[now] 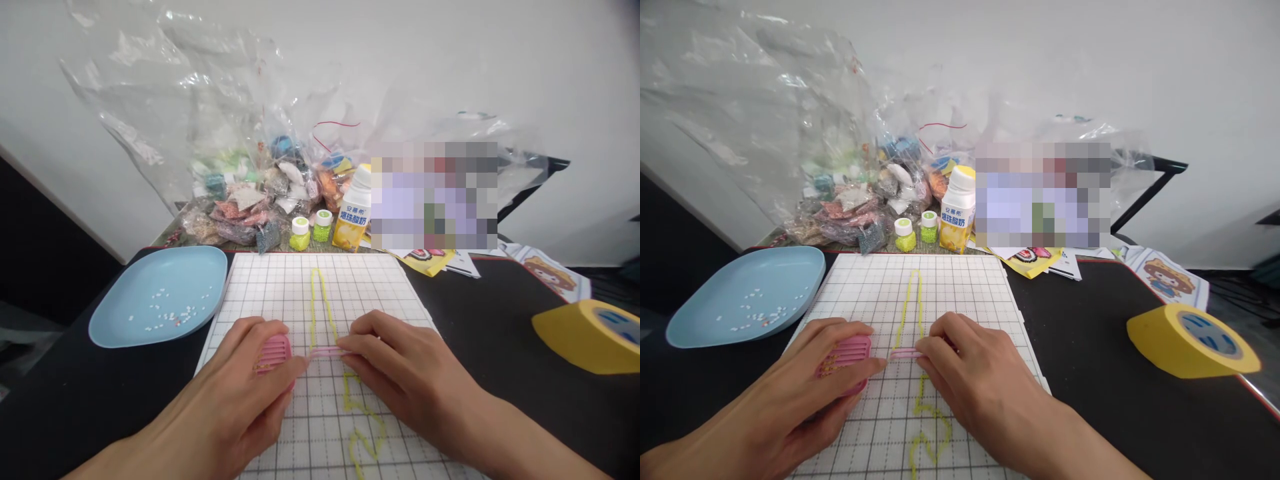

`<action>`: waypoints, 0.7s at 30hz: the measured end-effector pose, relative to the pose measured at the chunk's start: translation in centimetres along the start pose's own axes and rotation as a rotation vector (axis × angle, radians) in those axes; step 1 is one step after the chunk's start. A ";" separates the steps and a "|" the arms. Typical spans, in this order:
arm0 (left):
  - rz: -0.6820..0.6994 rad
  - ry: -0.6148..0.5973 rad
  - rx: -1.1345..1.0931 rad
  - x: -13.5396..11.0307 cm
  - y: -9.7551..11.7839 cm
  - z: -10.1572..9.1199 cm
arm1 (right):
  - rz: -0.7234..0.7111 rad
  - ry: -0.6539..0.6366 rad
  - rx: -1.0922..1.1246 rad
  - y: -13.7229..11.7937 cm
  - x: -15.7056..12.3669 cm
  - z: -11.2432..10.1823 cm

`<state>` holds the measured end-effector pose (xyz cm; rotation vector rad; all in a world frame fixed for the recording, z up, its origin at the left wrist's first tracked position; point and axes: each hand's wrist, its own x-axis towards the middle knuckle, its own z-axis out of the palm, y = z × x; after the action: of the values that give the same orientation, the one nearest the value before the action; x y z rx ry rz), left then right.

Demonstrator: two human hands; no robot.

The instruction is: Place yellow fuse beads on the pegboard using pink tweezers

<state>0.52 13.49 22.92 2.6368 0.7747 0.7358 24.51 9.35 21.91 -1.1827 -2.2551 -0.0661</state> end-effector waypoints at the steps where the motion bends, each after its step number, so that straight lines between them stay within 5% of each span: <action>1: 0.001 0.002 0.007 0.0 0.0 -0.1 | 0.000 -0.002 0.000 0.0 0.0 0.0; 7: 0.043 -0.121 0.090 0.2 0.0 -0.7 | 0.008 0.019 0.004 -0.1 0.1 0.0; 17: -0.106 -0.029 -0.096 -0.3 -0.2 -0.2 | 0.037 0.131 0.120 -0.6 0.1 -0.2; 21: -0.225 -0.004 -0.143 -0.9 -0.4 -0.2 | 0.021 0.058 0.156 -1.3 0.1 -0.1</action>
<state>-0.40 13.34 22.53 2.3751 0.9612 0.6951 23.55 8.61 22.32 -1.1076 -2.1548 0.0813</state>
